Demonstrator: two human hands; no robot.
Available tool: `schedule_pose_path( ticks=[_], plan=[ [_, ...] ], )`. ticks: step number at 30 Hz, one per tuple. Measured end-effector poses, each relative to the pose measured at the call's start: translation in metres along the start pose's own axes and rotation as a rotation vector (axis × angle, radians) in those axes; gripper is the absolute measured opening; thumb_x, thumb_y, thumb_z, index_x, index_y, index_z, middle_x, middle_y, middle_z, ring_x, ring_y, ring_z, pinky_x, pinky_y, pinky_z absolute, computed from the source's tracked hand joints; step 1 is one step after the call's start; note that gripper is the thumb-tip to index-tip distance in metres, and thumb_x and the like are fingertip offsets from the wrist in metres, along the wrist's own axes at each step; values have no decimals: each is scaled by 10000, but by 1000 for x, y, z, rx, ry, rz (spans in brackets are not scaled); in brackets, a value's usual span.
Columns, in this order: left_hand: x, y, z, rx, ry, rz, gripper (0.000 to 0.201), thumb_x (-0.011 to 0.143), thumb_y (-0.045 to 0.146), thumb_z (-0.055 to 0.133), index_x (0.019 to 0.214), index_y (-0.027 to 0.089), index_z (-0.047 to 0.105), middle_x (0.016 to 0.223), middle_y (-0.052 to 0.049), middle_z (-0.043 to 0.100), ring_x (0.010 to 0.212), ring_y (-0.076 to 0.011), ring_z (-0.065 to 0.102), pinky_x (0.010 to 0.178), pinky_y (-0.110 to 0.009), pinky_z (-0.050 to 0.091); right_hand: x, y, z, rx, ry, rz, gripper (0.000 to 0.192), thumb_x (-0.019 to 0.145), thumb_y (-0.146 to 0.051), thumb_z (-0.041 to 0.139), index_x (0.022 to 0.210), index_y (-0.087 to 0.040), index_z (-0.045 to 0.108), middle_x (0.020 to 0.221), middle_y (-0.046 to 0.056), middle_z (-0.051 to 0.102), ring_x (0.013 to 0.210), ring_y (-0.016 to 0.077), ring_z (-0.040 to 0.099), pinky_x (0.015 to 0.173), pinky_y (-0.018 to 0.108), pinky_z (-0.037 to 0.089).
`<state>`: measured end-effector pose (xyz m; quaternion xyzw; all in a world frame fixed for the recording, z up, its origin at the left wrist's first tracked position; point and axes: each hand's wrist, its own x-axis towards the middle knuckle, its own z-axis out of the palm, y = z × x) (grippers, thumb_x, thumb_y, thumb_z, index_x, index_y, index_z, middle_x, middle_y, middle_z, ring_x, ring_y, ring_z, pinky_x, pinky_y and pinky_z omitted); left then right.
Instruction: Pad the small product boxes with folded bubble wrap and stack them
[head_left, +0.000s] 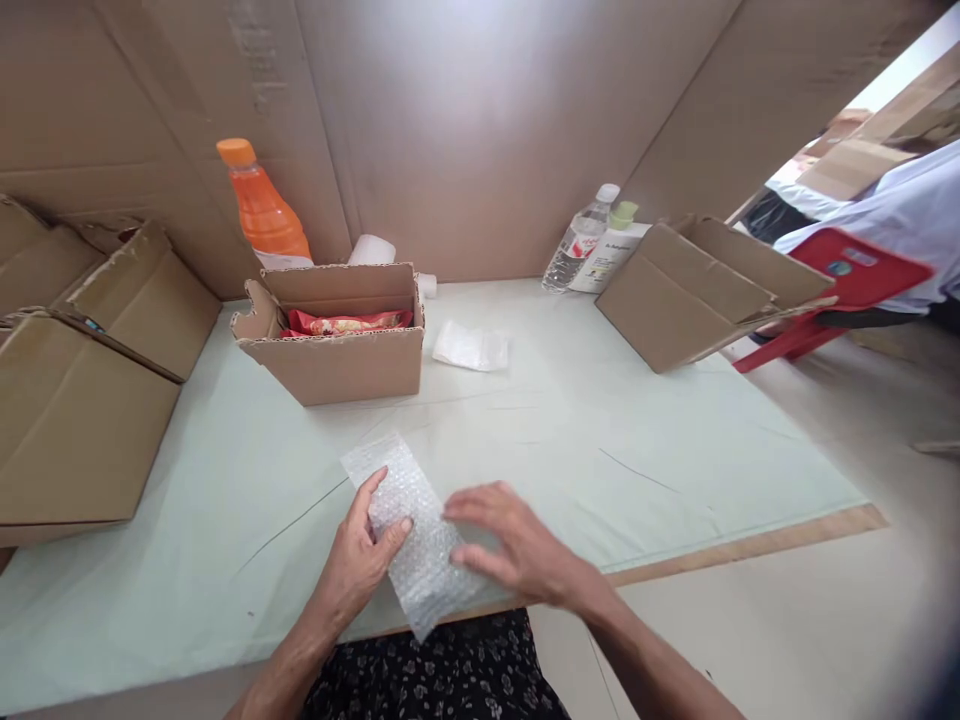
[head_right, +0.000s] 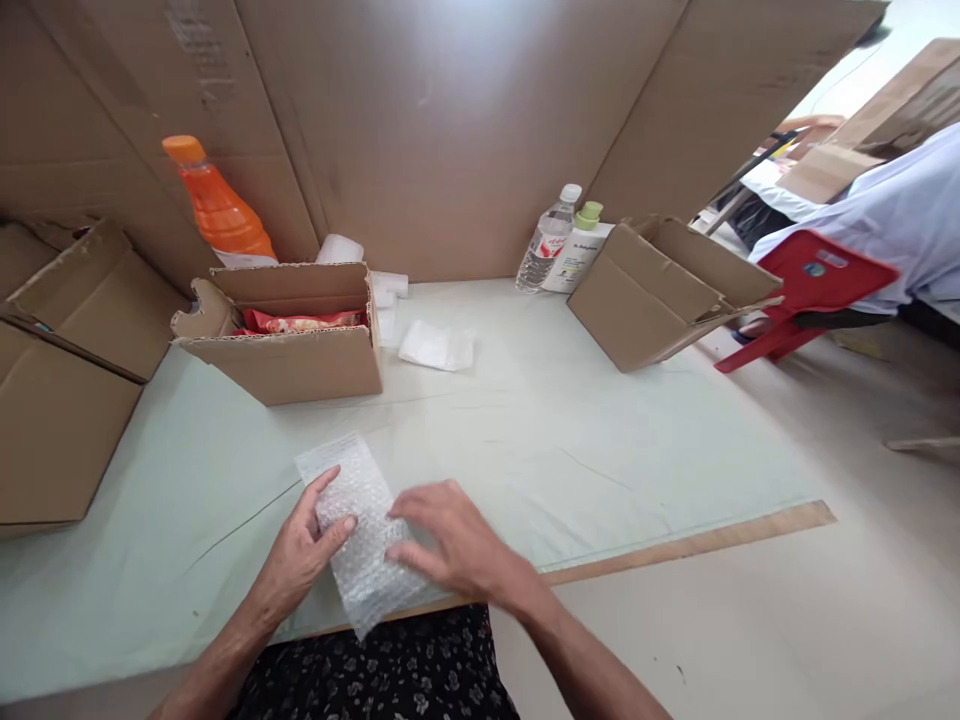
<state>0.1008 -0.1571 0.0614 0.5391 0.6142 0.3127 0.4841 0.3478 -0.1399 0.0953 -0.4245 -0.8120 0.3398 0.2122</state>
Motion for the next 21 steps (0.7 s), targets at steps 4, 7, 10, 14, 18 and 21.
schedule_pose_path(
  ticks=[4, 7, 10, 14, 18, 21],
  plan=[
    [10, 1, -5, 98, -11, -2, 499, 825, 434, 510, 1162, 128, 713, 602, 20, 558, 501, -138, 462, 500, -263, 390, 55, 62, -60, 43, 398, 308, 301, 901, -440, 587, 1014, -230, 771, 1298, 110, 682, 1120, 254, 659, 913, 402, 525],
    [15, 2, -20, 305, -2, 50, 522, 817, 411, 491, 1220, 151, 697, 640, 9, 596, 521, -152, 487, 533, -277, 402, 108, 103, -94, 45, 550, 430, 349, 835, -428, 599, 986, -161, 764, 1140, 143, 728, 981, 245, 682, 878, 395, 531],
    [13, 0, -46, 589, 153, 41, 598, 855, 425, 488, 1398, 187, 575, 844, -37, 688, 636, -185, 586, 616, -308, 456, 136, 107, -100, 33, 598, 404, 349, 833, -400, 561, 954, -129, 745, 968, 137, 748, 891, 242, 674, 853, 410, 530],
    [8, 9, -69, 645, 340, 112, 582, 892, 523, 480, 1369, 199, 563, 1113, -102, 693, 880, -246, 674, 693, -357, 531, 112, 53, -102, -72, 649, 198, 201, 843, -339, 586, 922, -213, 721, 1028, 82, 745, 1002, 243, 656, 955, 416, 492],
    [21, 53, -54, 441, 288, 437, 666, 873, 475, 615, 1467, 232, 439, 1437, -136, 552, 1308, -310, 550, 1037, -471, 496, 70, -29, -120, -271, 384, -186, 155, 924, -257, 554, 870, -247, 699, 916, 30, 742, 902, 193, 677, 869, 347, 518],
    [40, 91, -31, 232, 191, 603, 848, 826, 460, 715, 1543, 260, 309, 1585, -131, 405, 1456, -334, 399, 1163, -537, 373, 53, -77, -129, -248, 177, -303, 173, 950, -217, 554, 879, -254, 708, 893, 7, 737, 823, 150, 685, 770, 278, 531]
  ],
)
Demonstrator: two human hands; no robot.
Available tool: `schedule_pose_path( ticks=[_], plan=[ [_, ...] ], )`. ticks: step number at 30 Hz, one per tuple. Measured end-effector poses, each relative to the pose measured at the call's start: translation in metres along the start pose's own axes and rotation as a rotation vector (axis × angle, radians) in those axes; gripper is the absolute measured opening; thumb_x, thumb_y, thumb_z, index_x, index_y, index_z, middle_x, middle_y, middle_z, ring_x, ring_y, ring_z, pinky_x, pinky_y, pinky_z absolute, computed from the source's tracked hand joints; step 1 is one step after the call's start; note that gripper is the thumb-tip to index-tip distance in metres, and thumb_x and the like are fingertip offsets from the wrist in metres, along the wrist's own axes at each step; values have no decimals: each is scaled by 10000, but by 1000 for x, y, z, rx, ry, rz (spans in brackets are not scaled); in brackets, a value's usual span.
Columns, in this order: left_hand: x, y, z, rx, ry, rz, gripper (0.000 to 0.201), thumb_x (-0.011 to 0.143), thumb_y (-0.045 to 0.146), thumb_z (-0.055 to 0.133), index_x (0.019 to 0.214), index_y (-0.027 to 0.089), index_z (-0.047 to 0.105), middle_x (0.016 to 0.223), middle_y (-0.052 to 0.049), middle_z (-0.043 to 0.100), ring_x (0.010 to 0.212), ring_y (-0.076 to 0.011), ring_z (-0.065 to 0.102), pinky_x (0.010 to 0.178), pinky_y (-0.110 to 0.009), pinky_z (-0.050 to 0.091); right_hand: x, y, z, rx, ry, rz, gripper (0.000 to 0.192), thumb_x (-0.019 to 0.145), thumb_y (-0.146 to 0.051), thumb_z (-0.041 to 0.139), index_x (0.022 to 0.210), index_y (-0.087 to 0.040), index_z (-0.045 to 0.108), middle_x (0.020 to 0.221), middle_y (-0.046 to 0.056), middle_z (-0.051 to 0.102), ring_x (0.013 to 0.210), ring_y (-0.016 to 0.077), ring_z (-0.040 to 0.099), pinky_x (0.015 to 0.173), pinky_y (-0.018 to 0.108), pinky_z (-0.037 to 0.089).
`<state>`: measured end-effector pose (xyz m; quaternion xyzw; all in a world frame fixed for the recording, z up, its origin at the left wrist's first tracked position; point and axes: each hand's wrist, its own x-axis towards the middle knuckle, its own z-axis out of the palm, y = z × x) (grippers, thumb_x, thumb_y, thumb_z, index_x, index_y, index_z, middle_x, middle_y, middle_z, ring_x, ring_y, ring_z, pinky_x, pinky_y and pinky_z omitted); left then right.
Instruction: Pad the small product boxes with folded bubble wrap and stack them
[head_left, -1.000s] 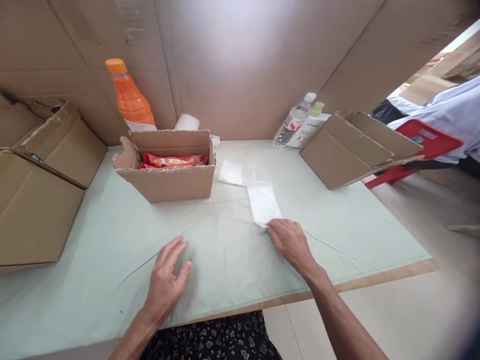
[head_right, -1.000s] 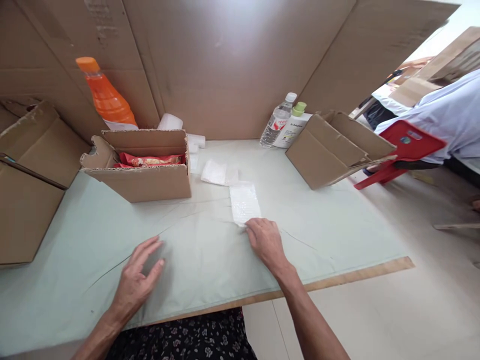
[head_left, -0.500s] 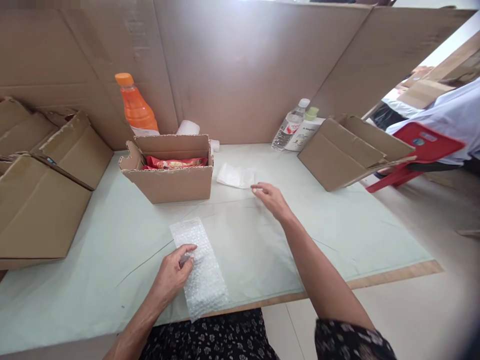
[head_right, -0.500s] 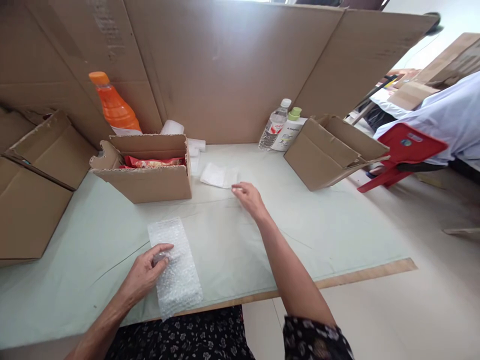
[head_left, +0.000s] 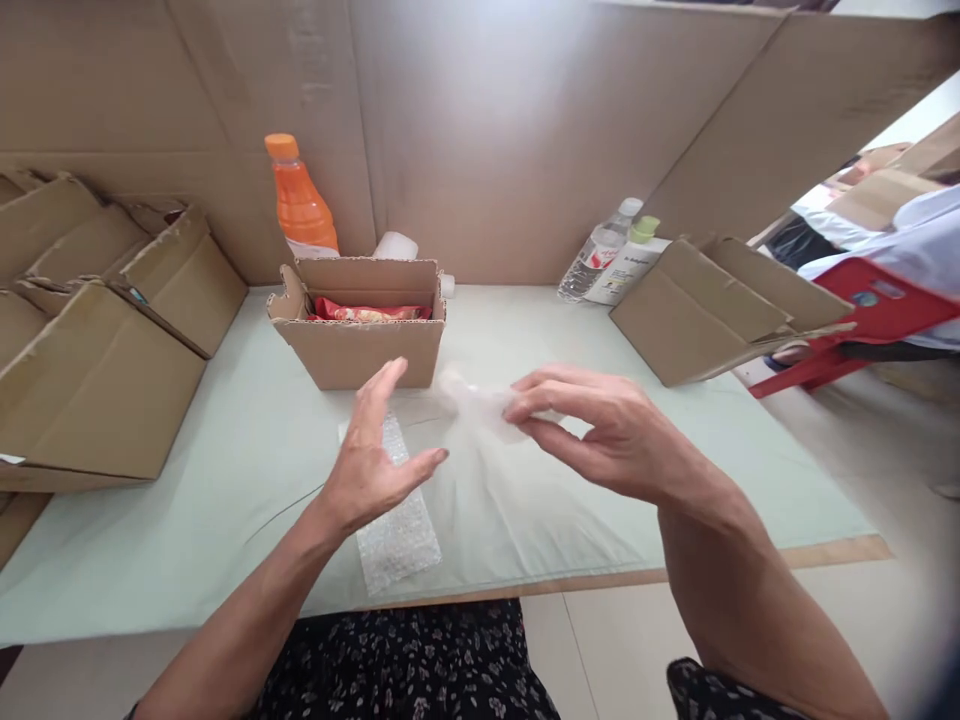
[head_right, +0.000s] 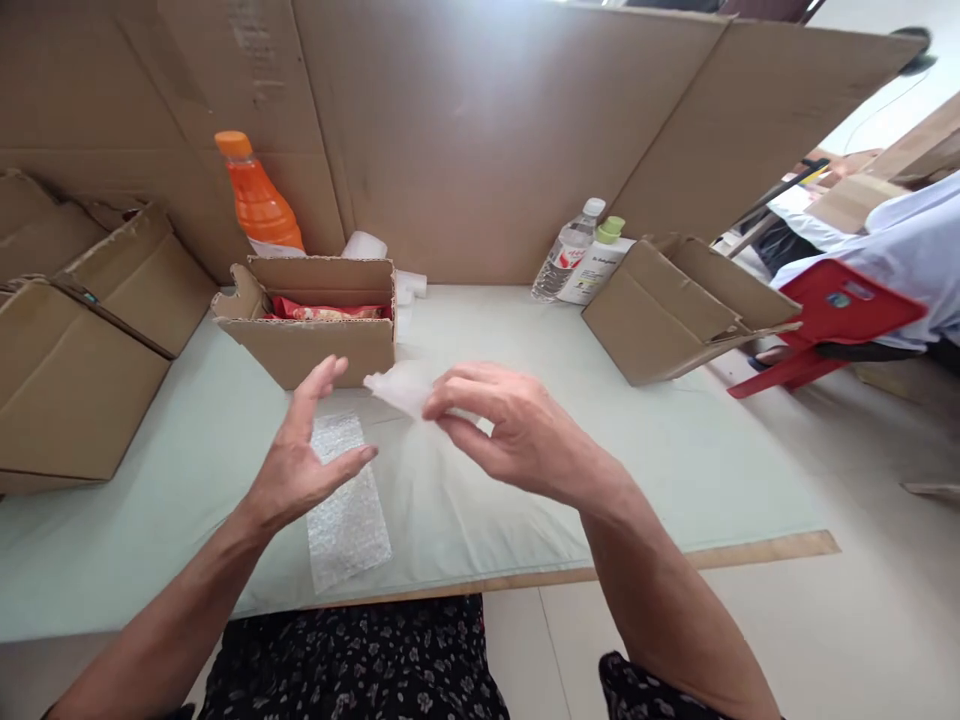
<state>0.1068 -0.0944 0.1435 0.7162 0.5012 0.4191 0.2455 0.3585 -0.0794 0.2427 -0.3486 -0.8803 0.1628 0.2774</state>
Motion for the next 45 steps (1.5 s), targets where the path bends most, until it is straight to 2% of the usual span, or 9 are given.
schedule_pose_path(
  ticks=[5, 10, 16, 20, 26, 30, 35, 40, 45],
  plan=[
    [14, 6, 28, -375, -307, -2, 447, 806, 463, 735, 1159, 198, 666, 1259, -108, 676, 1236, -304, 591, 1092, -459, 432, -5, -24, -27, 115, 161, -77, 177, 922, -154, 631, 935, -303, 726, 925, -25, 729, 776, 132, 686, 649, 263, 533],
    [-34, -12, 46, -645, -446, -356, 221, 802, 369, 724, 755, 174, 631, 792, -15, 673, 782, -154, 621, 780, -284, 498, -2, 29, -33, 18, 459, 12, 150, 868, -123, 671, 866, -261, 730, 903, -5, 731, 878, 164, 684, 808, 332, 530],
    [-54, -18, 67, -785, -216, -789, 367, 662, 381, 771, 900, 159, 603, 711, 24, 583, 659, -122, 556, 637, -272, 527, 26, 148, 45, 45, 251, 280, 162, 817, -147, 577, 850, -213, 721, 893, 23, 742, 880, 193, 682, 829, 369, 531],
    [-61, -23, 49, -479, -215, -734, 582, 736, 370, 703, 1263, 171, 558, 972, -56, 686, 785, -175, 643, 629, -293, 532, 24, 177, 84, 17, 207, 321, 309, 777, -164, 646, 1067, -230, 731, 1270, 91, 684, 1195, 279, 623, 968, 469, 517],
    [-86, -54, -8, 440, -92, -560, 306, 878, 404, 563, 1063, 192, 683, 1008, -77, 687, 828, -216, 649, 736, -351, 489, -47, 79, 109, 21, -66, 55, 230, 938, -202, 576, 1121, -237, 711, 1155, 75, 724, 1105, 236, 660, 978, 471, 526],
    [-84, -69, -8, 654, -157, -547, 239, 892, 384, 551, 978, 196, 671, 1028, -86, 683, 938, -267, 658, 753, -362, 477, -83, 6, 159, -87, -352, -84, 359, 891, -155, 628, 1244, -216, 656, 1408, 123, 604, 1317, 303, 531, 1029, 515, 480],
    [-80, -65, 0, 343, -95, -541, 163, 826, 311, 533, 700, 209, 553, 800, -46, 665, 757, -212, 654, 696, -323, 476, -81, -11, 194, -107, -161, -40, 199, 920, -49, 518, 976, -164, 671, 1232, 127, 687, 1162, 254, 608, 887, 412, 525],
    [-74, -26, 0, -207, 88, -393, 139, 786, 313, 619, 725, 205, 554, 927, -75, 740, 925, -206, 702, 775, -283, 520, -96, -29, 153, -40, 273, -23, 310, 879, 16, 527, 1099, -186, 613, 1247, 133, 674, 1164, 236, 620, 904, 406, 550],
    [-32, 6, 29, -302, -19, -239, 97, 771, 243, 637, 722, 201, 565, 935, -43, 733, 778, -139, 641, 705, -246, 490, -121, -23, 125, -215, 369, 7, 354, 841, 39, 559, 1106, -187, 617, 1238, 138, 686, 1217, 275, 611, 919, 430, 550]
  ],
)
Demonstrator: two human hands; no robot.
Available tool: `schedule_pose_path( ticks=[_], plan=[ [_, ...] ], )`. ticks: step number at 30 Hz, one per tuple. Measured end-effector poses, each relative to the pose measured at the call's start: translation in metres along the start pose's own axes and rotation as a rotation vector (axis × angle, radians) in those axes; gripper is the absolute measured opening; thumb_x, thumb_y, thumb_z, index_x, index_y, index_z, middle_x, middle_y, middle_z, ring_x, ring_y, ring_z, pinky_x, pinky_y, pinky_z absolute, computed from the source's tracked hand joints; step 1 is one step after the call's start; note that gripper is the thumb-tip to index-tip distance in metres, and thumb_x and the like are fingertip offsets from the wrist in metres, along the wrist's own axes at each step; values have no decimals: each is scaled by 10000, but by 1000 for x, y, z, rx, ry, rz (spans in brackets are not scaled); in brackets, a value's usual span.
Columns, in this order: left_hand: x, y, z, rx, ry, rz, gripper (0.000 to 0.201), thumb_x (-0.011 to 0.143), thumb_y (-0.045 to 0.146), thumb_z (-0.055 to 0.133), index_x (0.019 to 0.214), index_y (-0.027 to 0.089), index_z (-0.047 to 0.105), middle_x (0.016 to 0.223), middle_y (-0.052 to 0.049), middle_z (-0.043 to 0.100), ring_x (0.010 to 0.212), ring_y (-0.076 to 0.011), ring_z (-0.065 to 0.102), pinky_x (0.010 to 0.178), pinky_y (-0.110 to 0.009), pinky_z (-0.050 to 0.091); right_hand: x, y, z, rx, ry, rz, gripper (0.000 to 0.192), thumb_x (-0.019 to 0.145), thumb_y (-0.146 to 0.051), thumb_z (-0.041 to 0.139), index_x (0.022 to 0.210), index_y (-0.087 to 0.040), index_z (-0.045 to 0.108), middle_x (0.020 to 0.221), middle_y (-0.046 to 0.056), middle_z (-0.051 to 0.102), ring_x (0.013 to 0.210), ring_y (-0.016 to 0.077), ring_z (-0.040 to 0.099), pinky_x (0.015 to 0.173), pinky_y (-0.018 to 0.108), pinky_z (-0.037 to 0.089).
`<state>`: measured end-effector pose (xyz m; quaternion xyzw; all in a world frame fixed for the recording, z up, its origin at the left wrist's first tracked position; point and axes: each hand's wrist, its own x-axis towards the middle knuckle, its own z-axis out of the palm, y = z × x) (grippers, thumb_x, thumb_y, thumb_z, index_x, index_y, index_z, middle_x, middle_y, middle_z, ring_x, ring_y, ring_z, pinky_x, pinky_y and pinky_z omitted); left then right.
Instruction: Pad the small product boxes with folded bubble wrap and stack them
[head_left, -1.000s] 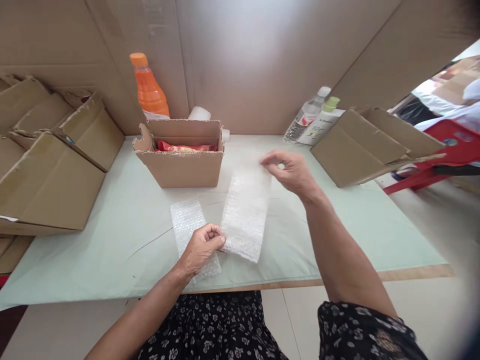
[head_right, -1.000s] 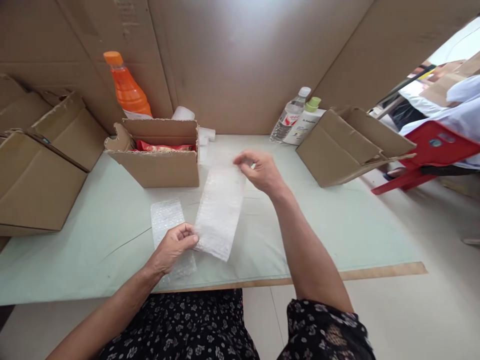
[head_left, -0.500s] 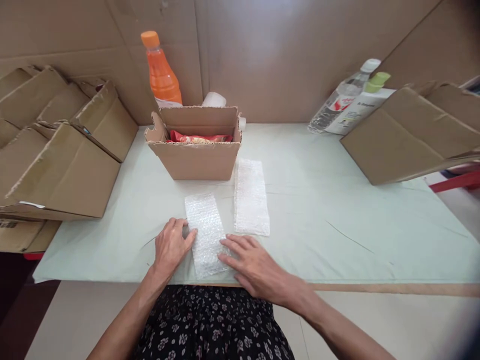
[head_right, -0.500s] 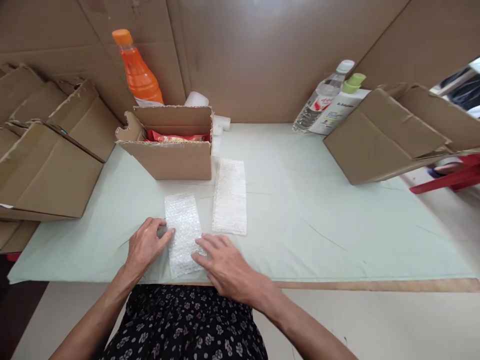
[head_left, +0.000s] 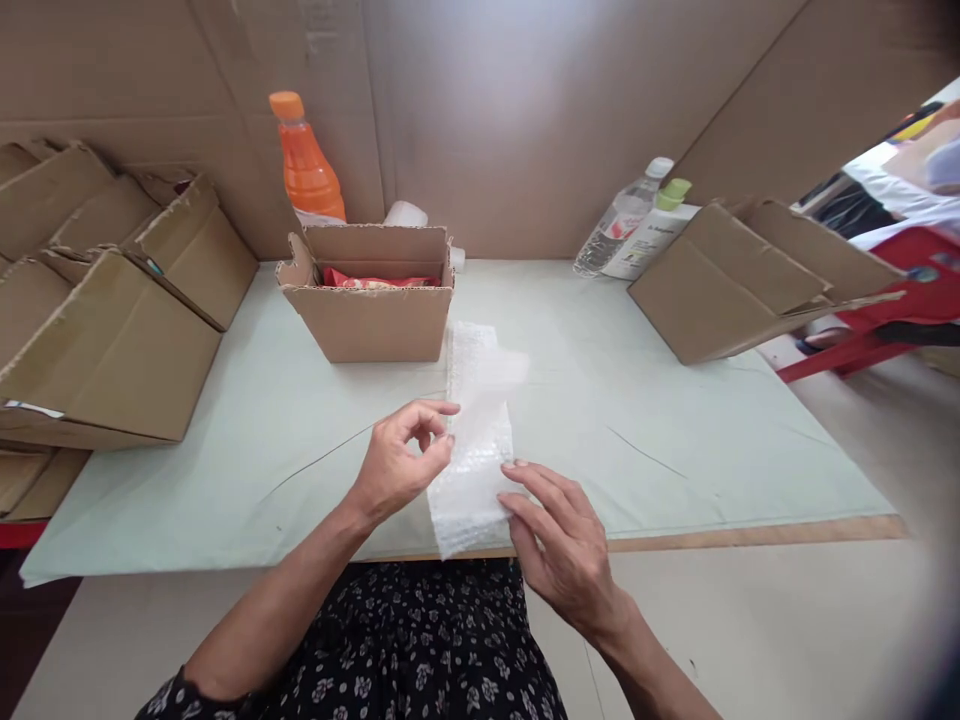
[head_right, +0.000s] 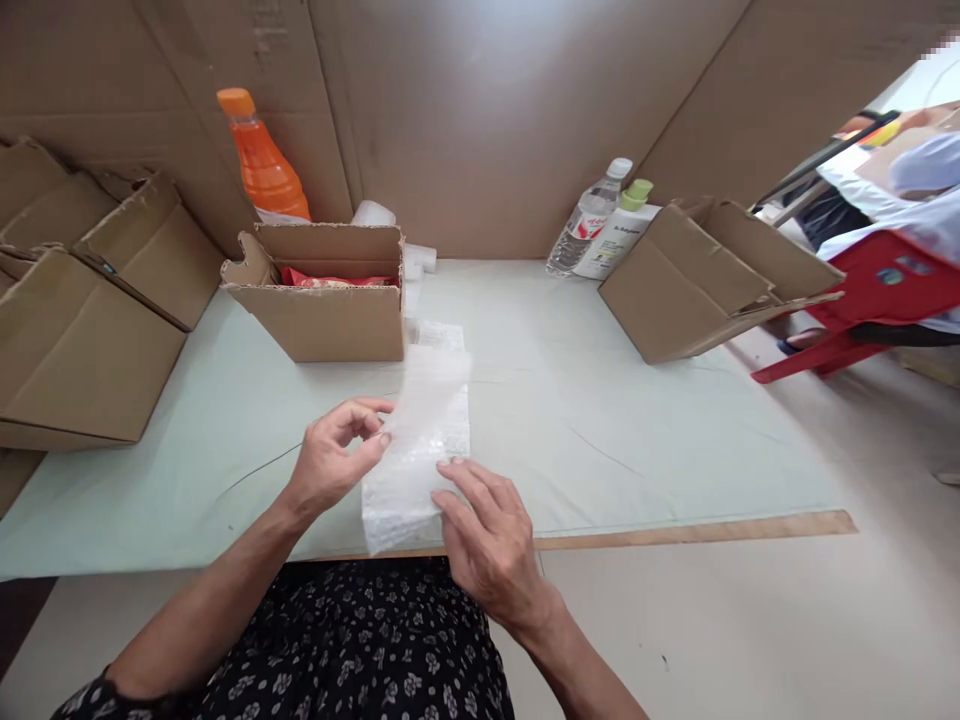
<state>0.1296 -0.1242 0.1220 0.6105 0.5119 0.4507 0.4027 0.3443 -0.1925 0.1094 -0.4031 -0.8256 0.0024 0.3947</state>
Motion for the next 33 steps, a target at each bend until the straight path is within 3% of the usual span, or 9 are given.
schedule_pose_path(
  ticks=[4, 8, 15, 20, 23, 25, 28, 31, 33],
  plan=[
    [33, -22, 28, 82, -110, -227, 85, 726, 234, 627, 676, 199, 568, 616, 46, 589, 547, -95, 478, 541, -223, 368, -12, 28, 10, -108, -86, 74, 287, 867, 7, 530, 1044, -206, 605, 1151, 95, 728, 1096, 262, 661, 855, 414, 529],
    [39, -47, 36, 102, -175, -294, 85, 689, 216, 603, 628, 191, 550, 555, 50, 536, 529, -99, 462, 512, -220, 339, -16, 38, 20, -61, -236, 105, 278, 842, 9, 500, 996, -202, 592, 1103, 84, 742, 1023, 247, 679, 833, 405, 494],
    [39, -35, 34, 67, -237, -306, 138, 782, 335, 584, 779, 198, 571, 647, 39, 574, 558, -105, 525, 545, -225, 425, -1, 20, -6, -72, -147, 99, 267, 860, -26, 522, 1020, -226, 600, 1187, 97, 728, 1098, 266, 663, 922, 452, 451],
    [35, -44, 37, 204, -285, -378, 147, 742, 322, 655, 699, 202, 582, 571, 37, 568, 496, -133, 511, 521, -261, 402, -9, 32, 2, -16, -351, 135, 241, 846, -21, 502, 947, -216, 602, 1121, 88, 737, 1015, 249, 671, 904, 440, 453],
    [23, -44, 32, 355, -191, -315, 184, 795, 358, 654, 890, 201, 673, 664, 0, 640, 637, -196, 601, 646, -318, 465, -18, 40, 12, 50, -407, 166, 239, 839, -13, 492, 926, -207, 601, 1071, 72, 743, 978, 231, 674, 922, 437, 454],
    [17, -41, 25, 434, -164, -141, 226, 838, 307, 599, 1016, 202, 692, 846, -53, 720, 836, -242, 662, 784, -373, 503, -20, 42, 12, 82, -409, 188, 239, 835, -16, 499, 939, -204, 606, 1061, 62, 747, 961, 223, 673, 923, 432, 464],
    [12, -37, 12, 322, -352, 72, 359, 835, 239, 574, 1177, 217, 680, 1221, -104, 715, 1193, -286, 605, 918, -407, 506, -14, 46, 6, 128, -424, 256, 227, 860, -68, 515, 981, -218, 635, 1016, 43, 759, 935, 225, 672, 873, 405, 502],
    [13, -37, 4, 22, -578, -6, 552, 917, 355, 498, 1452, 217, 493, 1304, -120, 687, 1218, -266, 601, 946, -394, 499, 2, 59, 3, 189, -453, 385, 204, 915, -179, 530, 1047, -243, 671, 998, 30, 768, 938, 231, 687, 792, 368, 537],
    [15, -38, 5, -79, -575, -34, 651, 933, 423, 473, 1532, 189, 374, 1273, -129, 695, 1142, -244, 626, 969, -383, 479, 15, 73, 8, 228, -463, 474, 213, 934, -241, 535, 1090, -250, 680, 1016, 29, 770, 929, 227, 700, 729, 337, 543]
  ],
)
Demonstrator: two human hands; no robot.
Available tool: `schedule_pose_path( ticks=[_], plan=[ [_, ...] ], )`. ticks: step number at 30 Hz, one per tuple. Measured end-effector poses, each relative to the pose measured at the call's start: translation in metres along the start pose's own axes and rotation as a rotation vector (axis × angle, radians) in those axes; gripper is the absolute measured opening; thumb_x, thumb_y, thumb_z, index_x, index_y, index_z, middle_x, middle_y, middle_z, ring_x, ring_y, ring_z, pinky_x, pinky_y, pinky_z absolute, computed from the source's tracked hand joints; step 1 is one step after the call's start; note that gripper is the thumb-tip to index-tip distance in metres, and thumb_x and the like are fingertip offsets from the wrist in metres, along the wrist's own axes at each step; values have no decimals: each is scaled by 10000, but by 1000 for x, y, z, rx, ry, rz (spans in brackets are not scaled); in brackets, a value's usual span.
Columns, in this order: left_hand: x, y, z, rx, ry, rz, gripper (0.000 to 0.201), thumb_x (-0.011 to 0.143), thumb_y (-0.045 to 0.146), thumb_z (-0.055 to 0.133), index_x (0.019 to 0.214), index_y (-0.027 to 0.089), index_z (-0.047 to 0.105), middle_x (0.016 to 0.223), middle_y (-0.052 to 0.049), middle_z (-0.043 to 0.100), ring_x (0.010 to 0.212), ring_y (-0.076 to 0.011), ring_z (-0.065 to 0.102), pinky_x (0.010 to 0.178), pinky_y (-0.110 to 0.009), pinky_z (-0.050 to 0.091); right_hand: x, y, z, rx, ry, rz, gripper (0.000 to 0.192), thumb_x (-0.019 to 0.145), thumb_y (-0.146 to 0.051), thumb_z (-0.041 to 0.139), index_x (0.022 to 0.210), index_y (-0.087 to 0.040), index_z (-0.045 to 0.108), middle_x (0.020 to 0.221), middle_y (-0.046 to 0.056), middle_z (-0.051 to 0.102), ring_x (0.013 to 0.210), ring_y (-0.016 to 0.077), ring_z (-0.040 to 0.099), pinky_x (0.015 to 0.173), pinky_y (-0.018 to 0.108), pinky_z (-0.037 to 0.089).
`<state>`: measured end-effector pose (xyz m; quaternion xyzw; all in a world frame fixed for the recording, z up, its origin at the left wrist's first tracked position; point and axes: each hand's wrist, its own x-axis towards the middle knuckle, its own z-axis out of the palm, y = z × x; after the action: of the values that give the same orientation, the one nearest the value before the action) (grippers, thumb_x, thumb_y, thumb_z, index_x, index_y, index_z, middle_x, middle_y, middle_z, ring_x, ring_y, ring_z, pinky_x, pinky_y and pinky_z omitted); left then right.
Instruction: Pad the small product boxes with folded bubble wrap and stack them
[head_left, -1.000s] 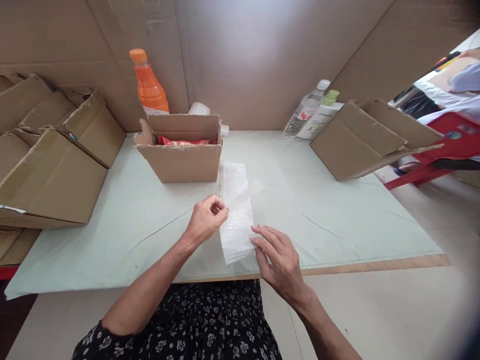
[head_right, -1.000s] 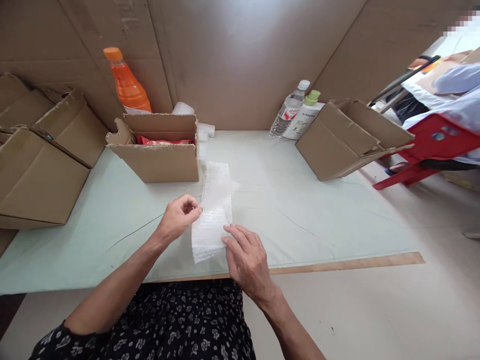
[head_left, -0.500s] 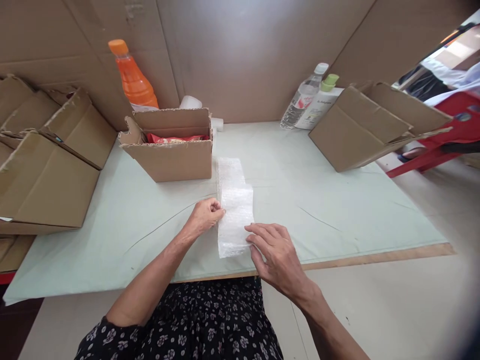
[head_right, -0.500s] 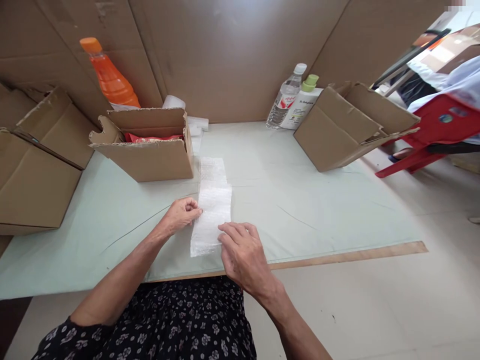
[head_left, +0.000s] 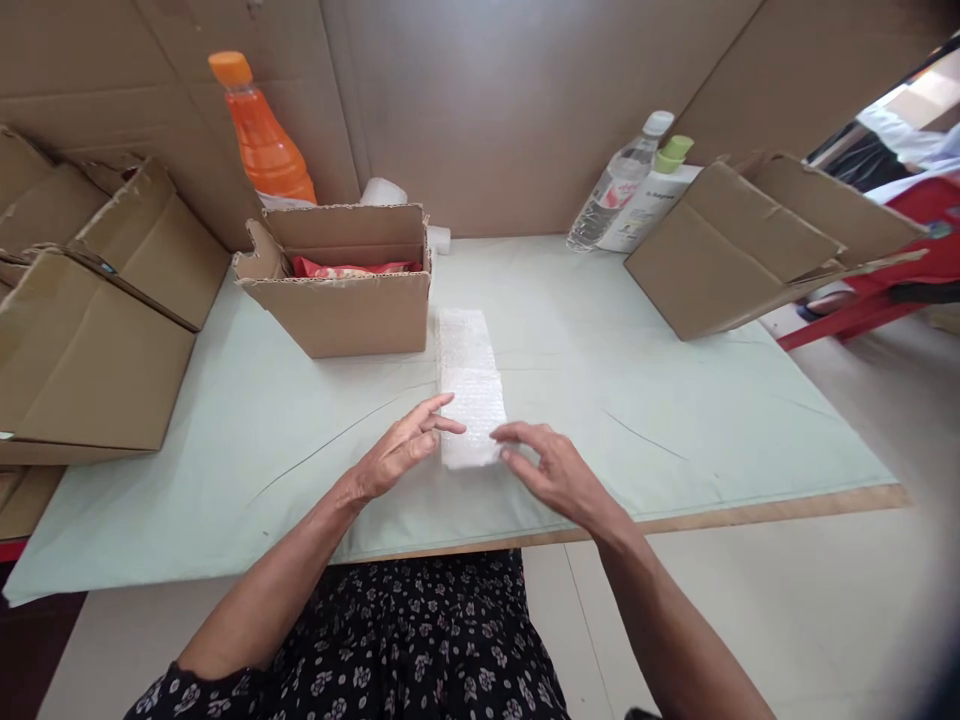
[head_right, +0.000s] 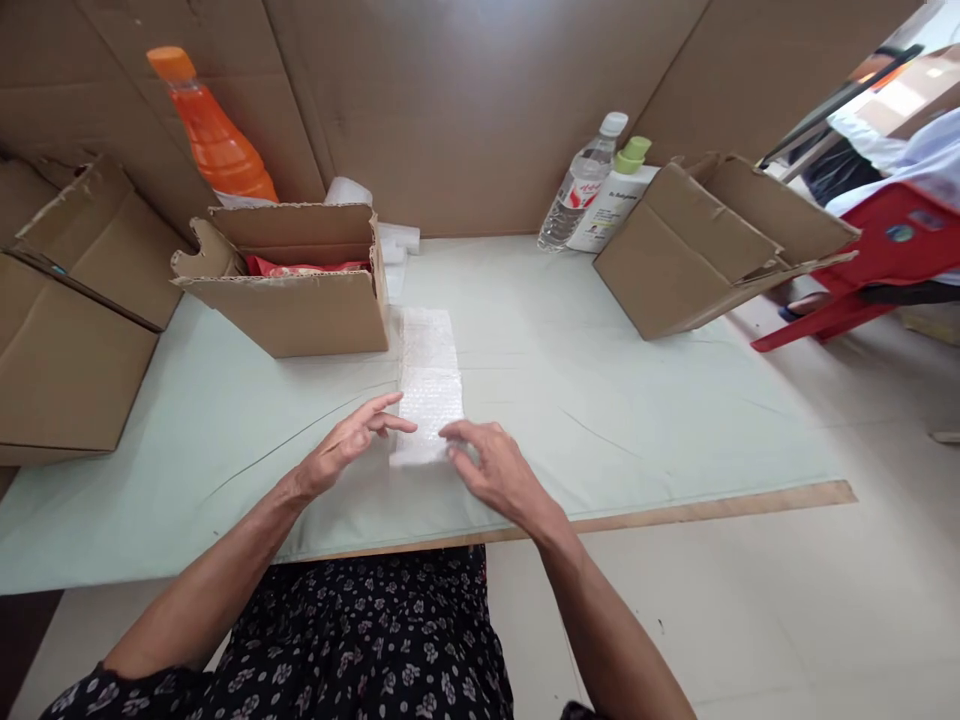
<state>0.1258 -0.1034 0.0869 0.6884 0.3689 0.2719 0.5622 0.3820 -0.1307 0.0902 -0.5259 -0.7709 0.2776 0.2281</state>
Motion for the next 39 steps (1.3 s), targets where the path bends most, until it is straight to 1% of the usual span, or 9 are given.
schedule_pose_path(
  ticks=[4, 8, 15, 18, 23, 27, 33, 36, 39],
  plan=[
    [23, -4, 12, 254, 242, -90, 626, 854, 313, 592, 1456, 185, 477, 987, -45, 711, 853, -181, 633, 844, -323, 490, 30, 15, 3, -18, 133, 27, 275, 942, -273, 537, 1189, -240, 655, 1081, 62, 758, 967, 240, 706, 770, 359, 548],
    [52, -12, 19, 548, 378, -213, 545, 857, 189, 526, 1402, 180, 538, 848, -14, 671, 759, -181, 620, 773, -311, 491, 18, 17, 11, -247, 396, -88, 317, 965, -260, 543, 1272, -236, 619, 1233, 116, 700, 1141, 292, 643, 929, 450, 491],
    [67, -24, 19, 788, 270, -200, 566, 869, 188, 553, 1433, 158, 512, 901, -60, 703, 872, -233, 651, 845, -339, 506, -4, 15, 28, -485, 71, -246, 326, 899, -140, 594, 1217, -187, 649, 1332, 150, 648, 1216, 327, 573, 937, 467, 434],
    [64, -26, 19, 786, 321, -136, 555, 868, 207, 588, 1417, 161, 523, 963, -81, 711, 949, -249, 651, 900, -360, 503, 8, 23, 36, -515, 96, -252, 265, 939, -106, 527, 1136, -190, 683, 1245, 134, 695, 1127, 290, 608, 902, 437, 425],
    [29, -16, 19, 708, 374, 208, 544, 884, 360, 623, 1391, 185, 531, 1348, -145, 621, 1258, -304, 550, 1084, -463, 409, 22, 22, 30, -534, 129, -274, 269, 973, -87, 451, 1008, -172, 704, 976, 85, 760, 881, 229, 643, 837, 389, 402],
    [5, -14, 27, 627, 283, 223, 519, 895, 267, 586, 1406, 206, 517, 1168, -98, 711, 1132, -266, 616, 1031, -445, 436, 24, 9, 14, -395, -45, -270, 265, 961, -102, 470, 1034, -199, 706, 859, 46, 750, 825, 213, 654, 845, 377, 414],
    [34, -30, 29, 589, 371, -52, 484, 872, 169, 569, 1355, 190, 560, 910, -32, 729, 923, -223, 645, 920, -379, 471, 5, -3, 15, -396, 269, -234, 199, 982, -224, 544, 1135, -225, 671, 1097, 94, 730, 995, 255, 642, 846, 403, 430],
    [46, -31, 25, 676, 402, -51, 422, 876, 186, 596, 1298, 183, 601, 955, -56, 732, 975, -249, 634, 943, -406, 462, 6, 2, 27, -464, 199, -291, 211, 950, -181, 575, 1135, -217, 670, 1167, 104, 720, 1075, 283, 623, 868, 425, 424],
    [36, -26, 23, 714, 393, 97, 410, 904, 278, 623, 1300, 173, 595, 1211, -119, 695, 1141, -284, 593, 1013, -442, 436, 16, 9, 35, -461, 167, -248, 228, 962, -142, 527, 1122, -205, 678, 1151, 100, 734, 1063, 276, 634, 873, 428, 429]
  ],
)
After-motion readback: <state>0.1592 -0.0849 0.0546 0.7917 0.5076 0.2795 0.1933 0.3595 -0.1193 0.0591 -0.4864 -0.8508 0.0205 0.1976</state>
